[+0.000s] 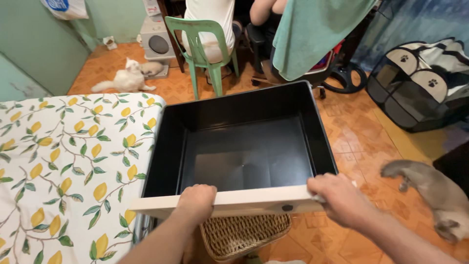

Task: The person wipes the surfaces of a white drawer with a white cloth. They clean the top, sides, and front of the drawer, which is resting on a woven basket.

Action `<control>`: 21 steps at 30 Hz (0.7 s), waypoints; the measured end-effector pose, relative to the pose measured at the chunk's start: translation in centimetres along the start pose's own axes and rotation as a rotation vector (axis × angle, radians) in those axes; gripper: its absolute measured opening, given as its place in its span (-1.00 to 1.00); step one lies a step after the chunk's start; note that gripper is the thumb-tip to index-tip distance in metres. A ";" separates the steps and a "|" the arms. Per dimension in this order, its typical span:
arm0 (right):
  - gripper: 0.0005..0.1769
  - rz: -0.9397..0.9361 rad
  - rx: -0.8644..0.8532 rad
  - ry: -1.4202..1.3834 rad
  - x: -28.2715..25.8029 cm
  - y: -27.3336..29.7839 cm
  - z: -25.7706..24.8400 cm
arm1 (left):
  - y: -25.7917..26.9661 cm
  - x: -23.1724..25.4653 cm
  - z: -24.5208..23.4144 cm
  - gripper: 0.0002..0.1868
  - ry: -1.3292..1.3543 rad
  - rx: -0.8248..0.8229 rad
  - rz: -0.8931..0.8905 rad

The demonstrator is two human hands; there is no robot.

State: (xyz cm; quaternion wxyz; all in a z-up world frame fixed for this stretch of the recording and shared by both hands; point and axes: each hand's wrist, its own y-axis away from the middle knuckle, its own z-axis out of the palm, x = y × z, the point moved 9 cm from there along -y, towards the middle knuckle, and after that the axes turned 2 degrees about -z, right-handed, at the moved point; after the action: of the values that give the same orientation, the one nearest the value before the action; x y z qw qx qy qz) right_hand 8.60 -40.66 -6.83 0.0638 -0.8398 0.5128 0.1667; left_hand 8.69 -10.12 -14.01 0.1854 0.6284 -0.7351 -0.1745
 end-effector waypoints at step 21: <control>-0.68 0.071 0.065 0.121 -11.6 -11.5 9.0 | 0.3 2.4 6.5 -0.69 0.620 0.009 -0.261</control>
State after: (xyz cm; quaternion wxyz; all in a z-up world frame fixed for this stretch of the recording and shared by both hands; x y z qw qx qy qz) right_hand 11.93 -23.07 -11.99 0.0541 -0.8272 0.5502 0.1007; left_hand 4.89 -12.26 -19.37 0.3736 0.7412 -0.5576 0.0058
